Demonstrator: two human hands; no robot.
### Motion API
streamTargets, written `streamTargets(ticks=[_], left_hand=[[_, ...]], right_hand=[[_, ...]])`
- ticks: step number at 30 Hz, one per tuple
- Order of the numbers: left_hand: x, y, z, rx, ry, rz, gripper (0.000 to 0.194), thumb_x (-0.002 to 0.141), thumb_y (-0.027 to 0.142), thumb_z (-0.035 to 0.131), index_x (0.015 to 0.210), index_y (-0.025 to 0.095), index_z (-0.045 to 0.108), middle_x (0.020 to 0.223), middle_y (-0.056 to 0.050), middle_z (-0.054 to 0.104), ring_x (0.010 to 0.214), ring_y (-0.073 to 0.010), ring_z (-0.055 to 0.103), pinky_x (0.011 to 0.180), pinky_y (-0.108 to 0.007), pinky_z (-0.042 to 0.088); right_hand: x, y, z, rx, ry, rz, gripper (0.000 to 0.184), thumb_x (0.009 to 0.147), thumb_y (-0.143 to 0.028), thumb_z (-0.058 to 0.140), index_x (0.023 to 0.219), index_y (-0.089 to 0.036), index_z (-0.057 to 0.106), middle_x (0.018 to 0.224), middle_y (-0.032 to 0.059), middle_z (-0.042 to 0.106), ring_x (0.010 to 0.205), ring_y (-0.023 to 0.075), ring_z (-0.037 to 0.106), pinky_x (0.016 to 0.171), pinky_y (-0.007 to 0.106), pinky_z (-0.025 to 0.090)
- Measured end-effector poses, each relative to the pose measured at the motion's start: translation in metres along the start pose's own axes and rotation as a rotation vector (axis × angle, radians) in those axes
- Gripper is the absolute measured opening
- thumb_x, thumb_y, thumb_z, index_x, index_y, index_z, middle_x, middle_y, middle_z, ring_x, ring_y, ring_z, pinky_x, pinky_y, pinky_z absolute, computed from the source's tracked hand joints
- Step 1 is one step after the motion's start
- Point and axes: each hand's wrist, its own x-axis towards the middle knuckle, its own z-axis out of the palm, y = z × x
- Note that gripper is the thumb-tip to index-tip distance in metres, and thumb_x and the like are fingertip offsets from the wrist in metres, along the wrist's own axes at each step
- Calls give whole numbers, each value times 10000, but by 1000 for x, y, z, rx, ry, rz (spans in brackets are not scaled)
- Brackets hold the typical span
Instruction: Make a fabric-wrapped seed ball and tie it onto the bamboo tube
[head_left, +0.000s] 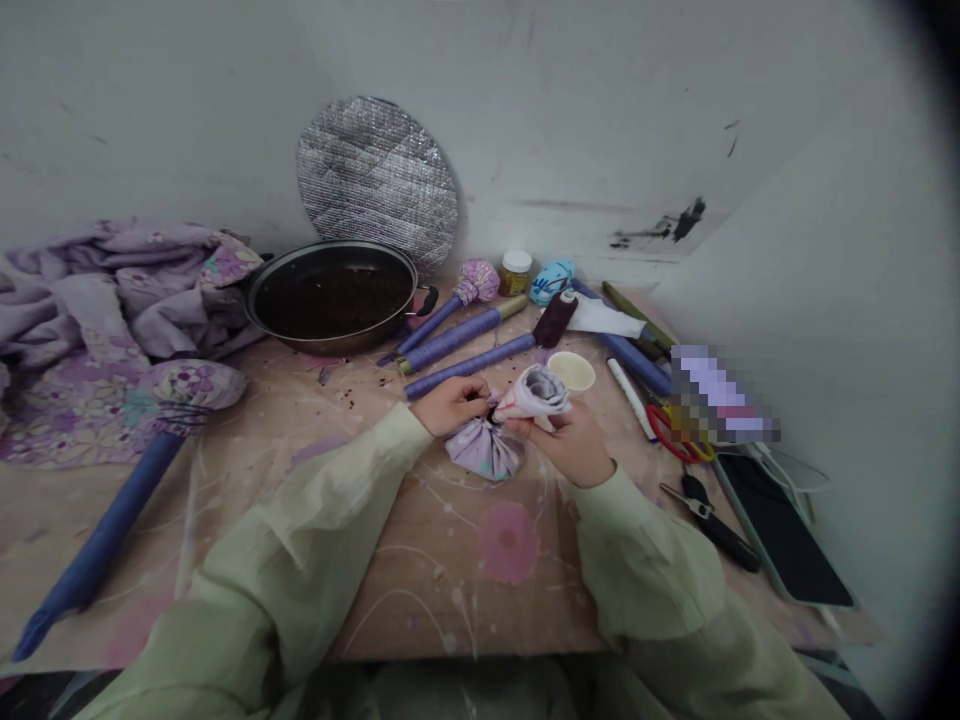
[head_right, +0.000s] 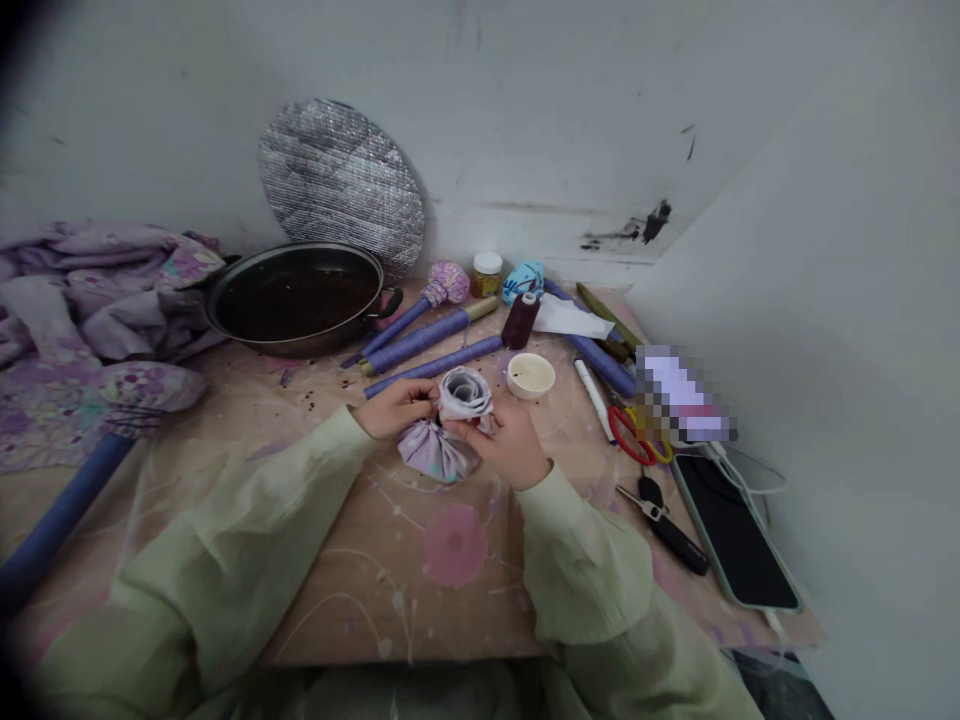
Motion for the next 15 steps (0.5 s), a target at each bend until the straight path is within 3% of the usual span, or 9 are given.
streamTargets(ticks=[5,8,12,15], left_hand=[[-1,4,-2,-75,-61,-27,144,663,286,479,604,167,423,572,47,392,564,-88,353,513,-210,295],[-2,9,-5,-81,-62,-28,158,662,280,480,596,172,385,570,56,357,561,-80,327,514,-205,276],[-3,11,-18,-28,-36,-31,165,673,276,472,608,179,356,576,63,309,552,-76,309,515,-202,270],[-2,9,-31,147,-92,-56,144,698,273,446,625,178,367,589,56,337,567,-82,340,537,-207,301]], right_hand=[[-1,1,5,273,58,76,131,751,-316,670,814,-214,723,856,45,740,837,208,682,840,384,530],[-2,3,8,321,123,59,126,735,-316,685,787,-208,725,829,45,742,824,208,687,827,376,542],[-7,1,7,186,250,-58,88,724,-269,696,789,-214,717,823,46,735,819,219,682,842,399,531],[-10,-5,6,74,238,-159,203,716,-222,695,919,-232,688,919,50,723,857,223,672,817,384,538]])
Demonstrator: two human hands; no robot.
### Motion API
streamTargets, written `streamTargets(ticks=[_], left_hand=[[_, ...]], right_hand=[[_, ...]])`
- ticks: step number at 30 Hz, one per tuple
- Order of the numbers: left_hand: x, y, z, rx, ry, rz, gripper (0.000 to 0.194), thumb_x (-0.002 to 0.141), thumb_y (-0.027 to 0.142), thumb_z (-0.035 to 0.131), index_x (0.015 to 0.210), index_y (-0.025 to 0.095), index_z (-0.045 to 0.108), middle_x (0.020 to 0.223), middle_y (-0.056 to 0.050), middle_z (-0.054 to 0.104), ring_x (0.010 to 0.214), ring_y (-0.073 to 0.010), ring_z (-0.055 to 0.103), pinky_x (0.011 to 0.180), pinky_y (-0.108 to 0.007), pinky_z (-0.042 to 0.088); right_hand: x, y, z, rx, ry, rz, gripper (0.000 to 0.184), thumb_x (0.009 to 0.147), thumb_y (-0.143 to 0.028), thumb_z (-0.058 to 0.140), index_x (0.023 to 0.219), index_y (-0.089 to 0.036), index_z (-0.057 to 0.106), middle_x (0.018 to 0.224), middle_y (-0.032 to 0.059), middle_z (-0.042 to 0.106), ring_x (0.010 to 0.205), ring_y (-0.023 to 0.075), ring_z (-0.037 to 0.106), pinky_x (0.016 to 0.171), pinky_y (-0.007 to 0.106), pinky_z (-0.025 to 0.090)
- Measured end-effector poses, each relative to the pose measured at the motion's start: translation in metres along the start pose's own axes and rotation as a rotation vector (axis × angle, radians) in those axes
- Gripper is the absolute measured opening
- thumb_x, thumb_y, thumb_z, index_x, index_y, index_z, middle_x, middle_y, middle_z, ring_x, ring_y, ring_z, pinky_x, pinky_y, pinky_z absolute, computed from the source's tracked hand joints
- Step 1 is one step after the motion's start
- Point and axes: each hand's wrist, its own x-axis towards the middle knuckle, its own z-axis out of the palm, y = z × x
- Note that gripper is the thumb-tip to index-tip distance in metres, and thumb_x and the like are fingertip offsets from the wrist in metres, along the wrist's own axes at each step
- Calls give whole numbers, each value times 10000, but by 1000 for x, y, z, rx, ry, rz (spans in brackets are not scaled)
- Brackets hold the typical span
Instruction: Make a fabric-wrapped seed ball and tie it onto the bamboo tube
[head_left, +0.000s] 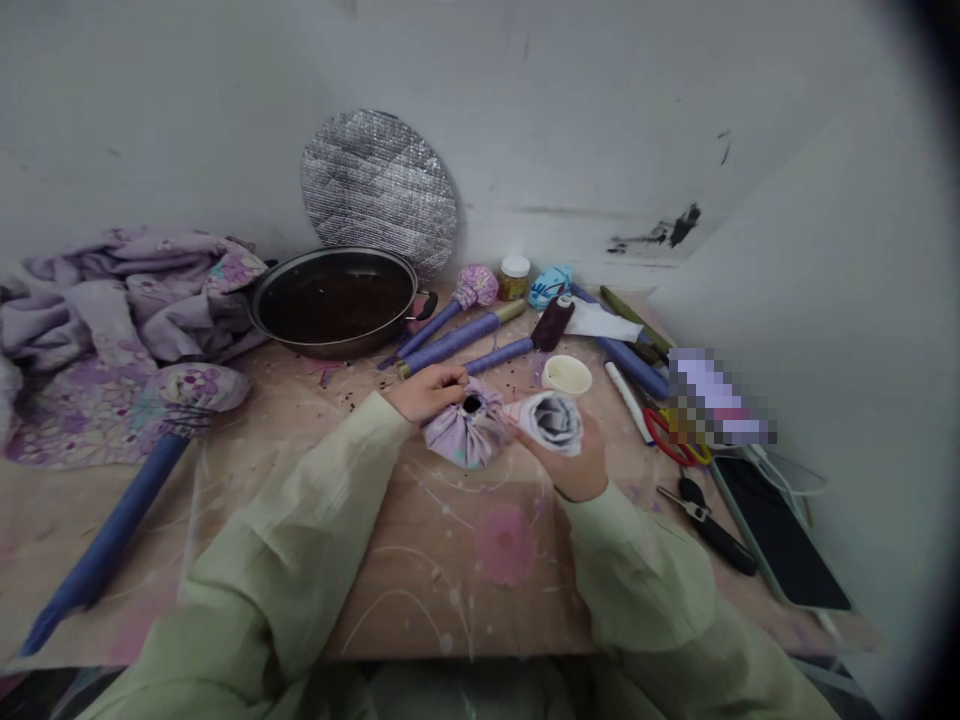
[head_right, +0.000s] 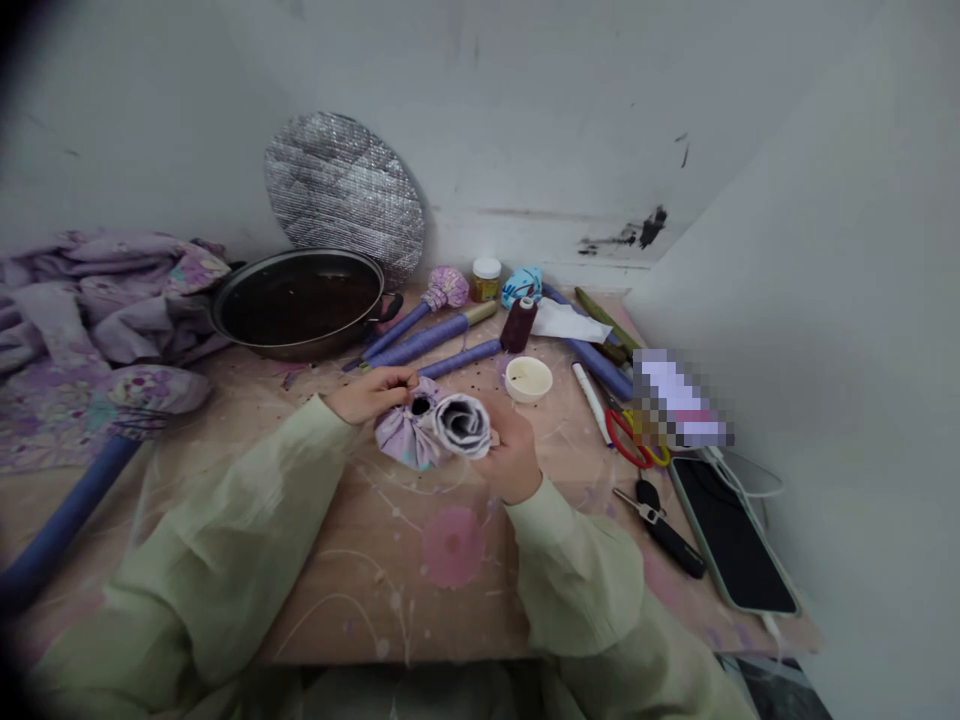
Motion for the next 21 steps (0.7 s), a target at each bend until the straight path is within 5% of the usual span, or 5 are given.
streamTargets(ticks=[8,10,14,21], left_hand=[[-12,7,-17,414,-13,-68,132,711,279,535,725,148,523,687,-1,510,676,-145,486,683,-296,417],[-20,20,-16,500,35,63,340,666,314,637,953,149,560,950,-69,581,910,-218,536,850,-375,428],[-32,51,3,345,49,472,785,594,441,758,1261,187,433,1294,-148,446,1238,-296,395,1047,-450,323],[-43,76,39,149,153,690,244,796,344,616,987,197,578,1114,-114,589,1108,-229,511,987,-413,379]], right_hand=[[1,-5,5,33,-86,-127,230,766,-132,611,973,-227,639,952,62,700,888,202,650,799,373,530],[1,-5,4,15,-92,-120,220,770,-147,608,972,-227,639,956,60,698,886,204,651,792,372,532],[1,-4,5,-17,-111,-187,202,771,-189,608,969,-216,640,962,73,689,895,218,648,781,383,536],[1,-8,4,-123,-94,-251,206,777,-231,591,982,-211,599,995,96,659,937,232,632,767,386,536]])
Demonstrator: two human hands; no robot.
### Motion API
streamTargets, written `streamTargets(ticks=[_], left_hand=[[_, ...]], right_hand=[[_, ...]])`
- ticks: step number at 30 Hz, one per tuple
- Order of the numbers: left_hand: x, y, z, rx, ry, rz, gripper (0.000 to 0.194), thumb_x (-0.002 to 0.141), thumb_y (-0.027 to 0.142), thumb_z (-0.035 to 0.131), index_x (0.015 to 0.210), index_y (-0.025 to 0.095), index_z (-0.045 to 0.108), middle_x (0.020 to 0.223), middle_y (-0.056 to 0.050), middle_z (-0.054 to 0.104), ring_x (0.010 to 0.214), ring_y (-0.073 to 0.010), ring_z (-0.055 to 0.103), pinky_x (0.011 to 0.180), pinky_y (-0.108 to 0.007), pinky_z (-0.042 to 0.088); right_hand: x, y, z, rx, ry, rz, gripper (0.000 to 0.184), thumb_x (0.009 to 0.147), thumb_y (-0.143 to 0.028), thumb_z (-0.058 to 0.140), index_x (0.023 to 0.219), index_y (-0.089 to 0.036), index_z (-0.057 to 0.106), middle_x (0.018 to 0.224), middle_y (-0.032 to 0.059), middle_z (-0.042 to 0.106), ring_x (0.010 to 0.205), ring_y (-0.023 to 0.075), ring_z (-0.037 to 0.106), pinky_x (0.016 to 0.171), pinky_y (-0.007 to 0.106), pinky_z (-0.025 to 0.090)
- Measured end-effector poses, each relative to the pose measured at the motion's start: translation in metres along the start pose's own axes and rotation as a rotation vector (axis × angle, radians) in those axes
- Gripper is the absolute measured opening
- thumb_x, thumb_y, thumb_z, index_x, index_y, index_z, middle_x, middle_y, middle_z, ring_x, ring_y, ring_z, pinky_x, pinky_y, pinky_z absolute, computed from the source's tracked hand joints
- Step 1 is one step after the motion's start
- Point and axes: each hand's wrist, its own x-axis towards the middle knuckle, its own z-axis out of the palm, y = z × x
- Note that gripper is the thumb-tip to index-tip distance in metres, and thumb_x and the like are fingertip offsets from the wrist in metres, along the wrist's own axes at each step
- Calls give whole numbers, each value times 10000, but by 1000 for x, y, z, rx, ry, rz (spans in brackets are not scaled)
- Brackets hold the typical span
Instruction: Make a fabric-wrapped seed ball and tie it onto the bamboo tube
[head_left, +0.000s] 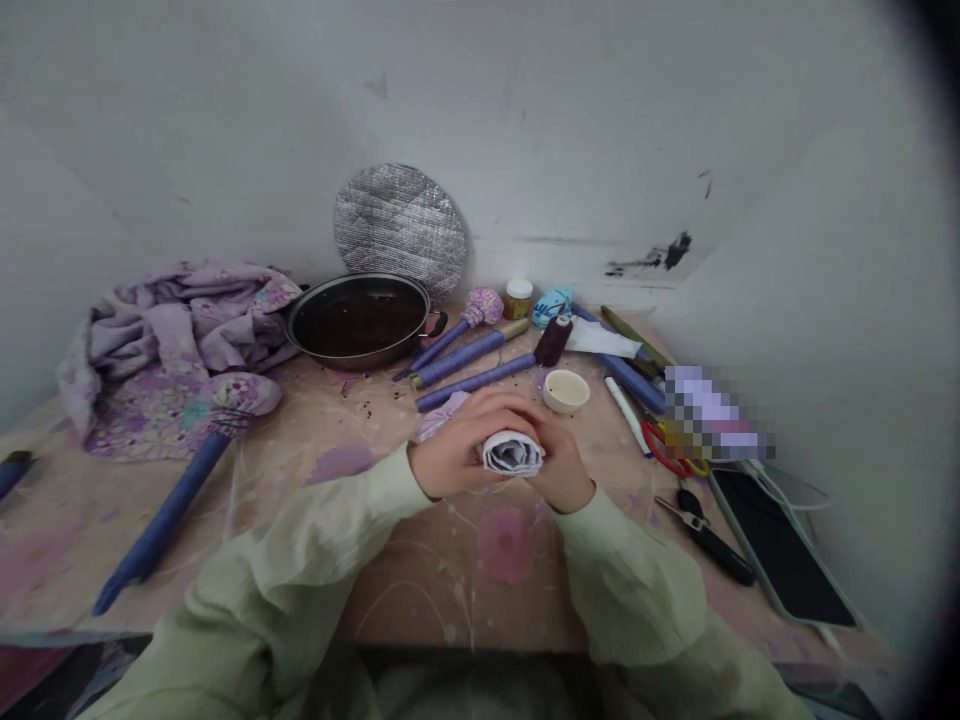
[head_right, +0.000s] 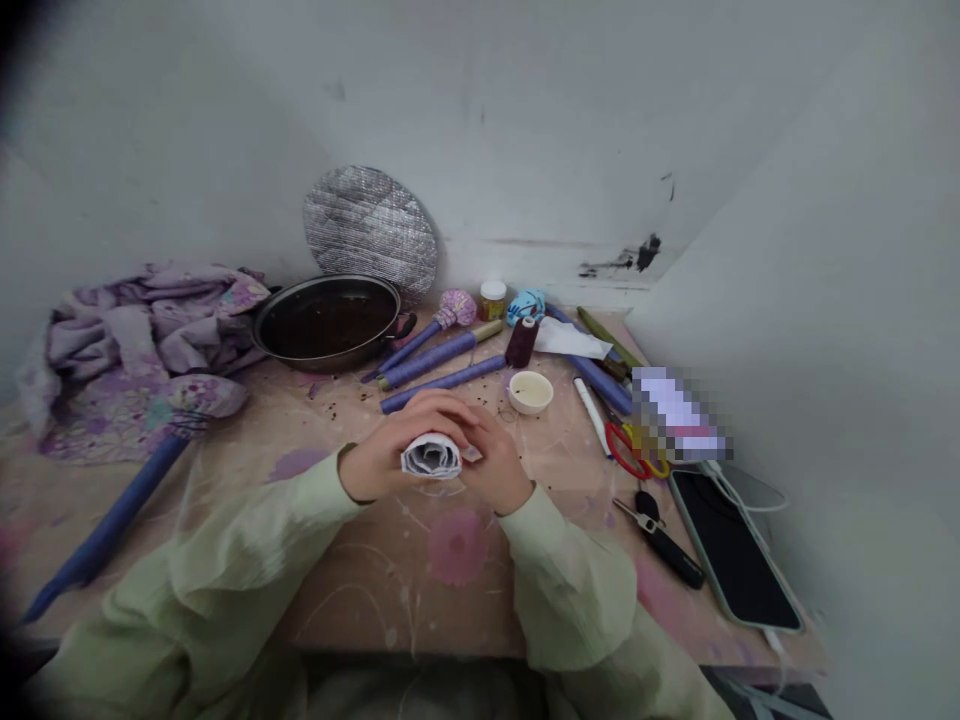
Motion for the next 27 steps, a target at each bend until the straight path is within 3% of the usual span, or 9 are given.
streamTargets(ticks=[3,7,12,17,21,27], left_hand=[[-3,4,-5,4,70,-54,223,778,311,627,945,179,561,1023,-106,624,1038,-220,552,935,-387,414],[-9,4,-12,159,125,-259,209,734,268,638,890,163,547,862,-49,633,808,-168,588,749,-292,452],[-10,1,-11,296,67,-324,227,678,239,662,854,152,550,784,-12,615,699,-136,551,649,-243,414],[-8,6,-10,257,-40,-337,224,645,196,678,826,148,554,723,7,601,674,-132,548,624,-231,399],[-7,7,-10,267,-159,-425,251,621,200,687,836,156,563,744,9,609,681,-137,551,623,-233,400],[-2,4,-10,288,-273,-430,226,640,224,679,819,153,560,729,3,607,685,-148,564,613,-234,396]], right_hand=[[7,-12,-20,-58,-74,-9,306,769,-234,610,1069,-187,575,1051,119,619,980,240,602,829,408,508],[15,-42,-48,-178,-32,-75,375,781,-187,570,1155,-176,548,1043,119,569,977,238,546,846,420,452],[18,-66,-48,-402,-140,-194,275,788,-263,596,1053,-198,631,1010,93,578,921,247,477,798,437,372],[20,-63,-40,-497,-236,-330,152,832,-228,568,940,-206,672,1004,62,646,940,248,444,804,413,359],[24,-58,-41,-439,-279,-438,136,848,-180,543,824,-229,668,950,8,692,866,224,470,771,396,366],[28,-49,-42,-316,-371,-368,154,831,-193,561,930,-269,652,872,1,710,878,238,528,781,402,367]])
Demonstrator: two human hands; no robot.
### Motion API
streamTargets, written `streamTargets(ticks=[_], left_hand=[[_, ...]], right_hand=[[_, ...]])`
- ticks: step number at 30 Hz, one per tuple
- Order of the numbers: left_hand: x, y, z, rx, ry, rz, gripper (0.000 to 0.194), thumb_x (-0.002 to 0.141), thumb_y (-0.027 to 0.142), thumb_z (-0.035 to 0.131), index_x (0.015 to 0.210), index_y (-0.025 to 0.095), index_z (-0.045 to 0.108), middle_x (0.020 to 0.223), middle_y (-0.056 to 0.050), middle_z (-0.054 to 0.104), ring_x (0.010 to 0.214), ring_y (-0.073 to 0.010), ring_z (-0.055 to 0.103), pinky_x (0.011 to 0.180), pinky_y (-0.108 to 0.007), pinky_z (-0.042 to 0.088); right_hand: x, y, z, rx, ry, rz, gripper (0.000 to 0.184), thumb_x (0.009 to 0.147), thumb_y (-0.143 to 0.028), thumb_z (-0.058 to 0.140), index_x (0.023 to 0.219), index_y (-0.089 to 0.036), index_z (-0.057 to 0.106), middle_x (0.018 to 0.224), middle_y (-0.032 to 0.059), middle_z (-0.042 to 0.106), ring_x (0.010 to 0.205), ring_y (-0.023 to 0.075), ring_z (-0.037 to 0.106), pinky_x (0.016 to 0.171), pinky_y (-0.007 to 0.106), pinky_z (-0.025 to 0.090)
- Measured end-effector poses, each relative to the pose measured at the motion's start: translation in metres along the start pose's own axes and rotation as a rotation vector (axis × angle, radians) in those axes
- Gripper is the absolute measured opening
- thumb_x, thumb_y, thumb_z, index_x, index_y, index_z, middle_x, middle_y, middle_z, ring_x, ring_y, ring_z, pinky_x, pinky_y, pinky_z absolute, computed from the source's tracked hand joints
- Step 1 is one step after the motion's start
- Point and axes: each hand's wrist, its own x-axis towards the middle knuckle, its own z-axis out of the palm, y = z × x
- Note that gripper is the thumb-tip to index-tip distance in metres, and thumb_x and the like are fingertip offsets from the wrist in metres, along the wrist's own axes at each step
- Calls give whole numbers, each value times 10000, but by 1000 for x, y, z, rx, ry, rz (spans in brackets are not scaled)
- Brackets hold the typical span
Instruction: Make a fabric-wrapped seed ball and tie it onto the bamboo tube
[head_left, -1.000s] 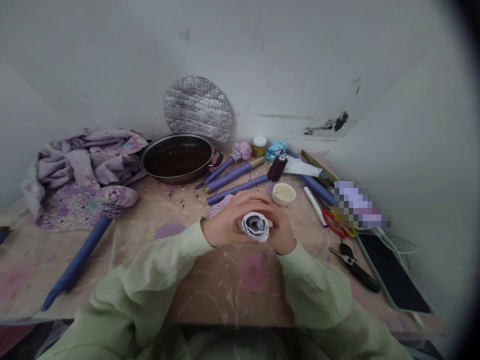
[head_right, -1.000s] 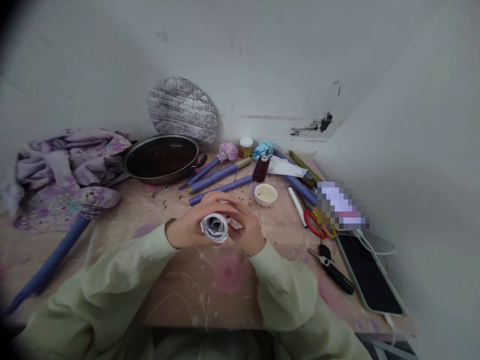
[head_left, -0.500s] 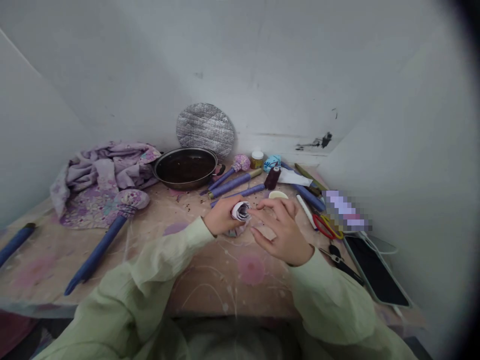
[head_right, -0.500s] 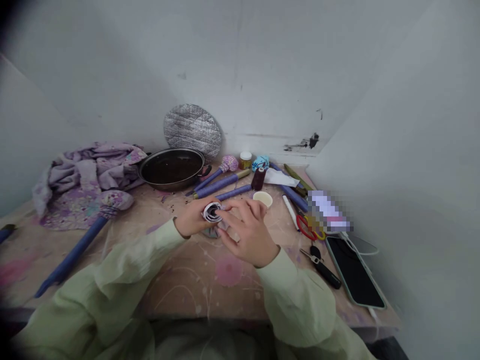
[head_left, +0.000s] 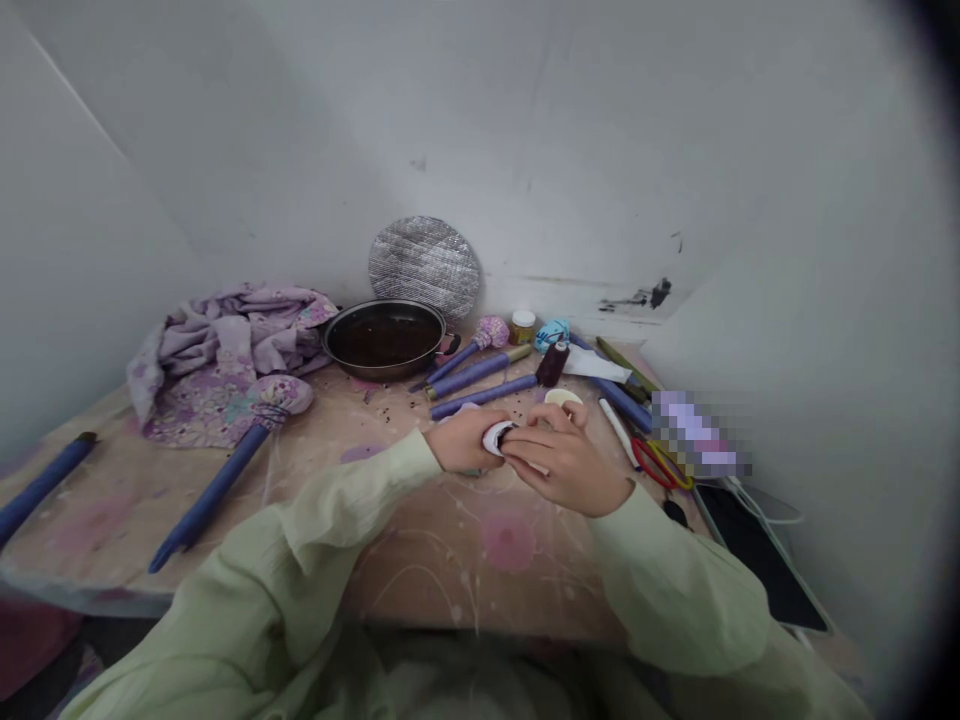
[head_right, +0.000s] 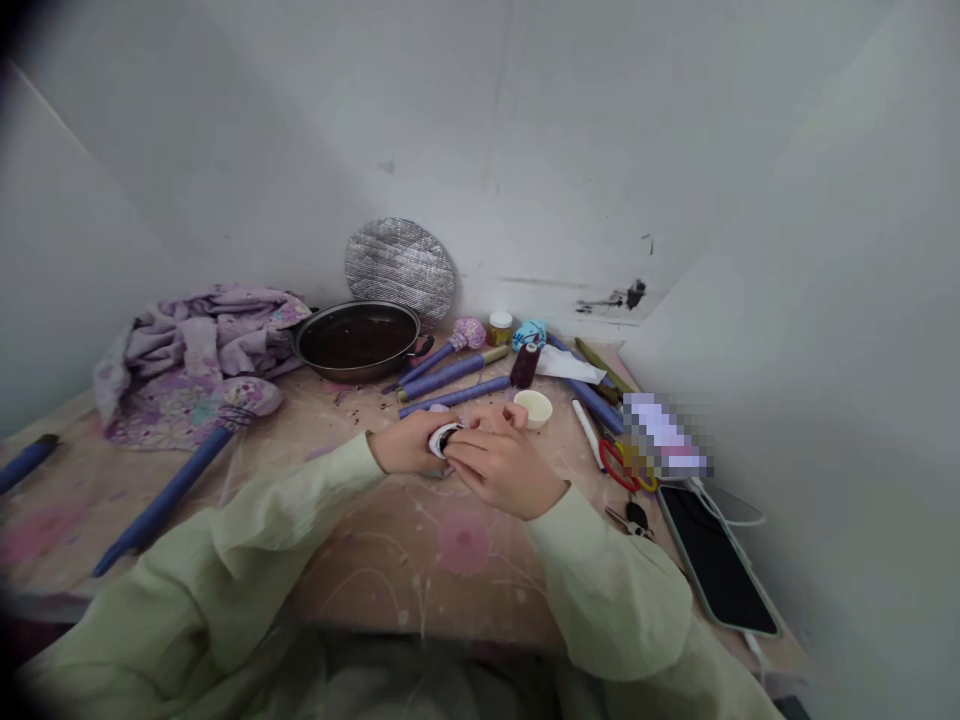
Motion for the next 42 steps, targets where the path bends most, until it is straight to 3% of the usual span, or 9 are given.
streamTargets(ticks=[6,11,16,20,26,31,36,39,42], left_hand=[[10,-5,1,76,-52,5,246,669,274,677,851,155,561,829,-46,652,765,-194,621,658,-265,441],[24,-2,4,176,-111,94,239,688,225,657,894,128,586,941,-114,667,890,-253,642,744,-320,478],[33,2,6,218,-122,90,331,690,210,655,995,115,572,1014,-146,662,924,-273,648,758,-335,492],[34,-4,7,209,-125,89,339,690,205,652,1008,128,566,1031,-136,659,960,-273,641,769,-333,496],[30,-13,8,254,-99,39,291,735,269,609,1005,171,566,1041,-119,657,946,-287,644,745,-364,505],[29,-14,4,224,-113,50,344,715,242,637,1041,157,572,1060,-117,654,973,-281,634,765,-349,500],[26,-22,1,116,-145,80,386,739,250,626,1113,187,557,1125,-88,643,1024,-249,618,821,-321,484],[21,-29,-1,98,-122,39,372,728,243,644,1086,175,568,1116,-96,650,1002,-250,627,827,-323,477],[16,-35,-5,64,-83,15,303,719,242,657,1002,162,585,1011,-85,675,923,-238,647,780,-306,473]], right_hand=[[-3,6,4,-32,-161,111,99,825,-197,539,843,-209,636,868,48,688,1026,287,532,853,457,359],[-5,10,10,-48,-271,145,73,762,-151,557,802,-200,593,890,105,679,1223,371,427,899,566,331],[-6,17,16,7,-411,212,103,797,-235,550,849,-175,615,975,131,676,1274,352,384,956,578,329],[-5,20,19,27,-449,242,134,816,-264,547,866,-167,625,1040,142,668,1312,341,338,988,589,298],[-2,20,24,38,-461,282,265,780,-274,586,1011,-145,608,1240,185,573,1362,340,255,1000,605,283],[4,24,28,69,-460,254,133,795,-276,581,813,-150,619,1153,201,620,1351,353,280,974,601,312],[11,26,33,151,-438,242,141,766,-276,637,703,-156,596,1099,192,646,1303,346,372,960,578,350],[13,26,38,203,-355,254,126,757,-266,648,702,-161,603,1105,174,642,1259,314,438,955,530,384],[13,26,44,264,-169,260,72,769,-255,643,773,-184,630,1022,119,677,1203,290,492,933,512,409]])
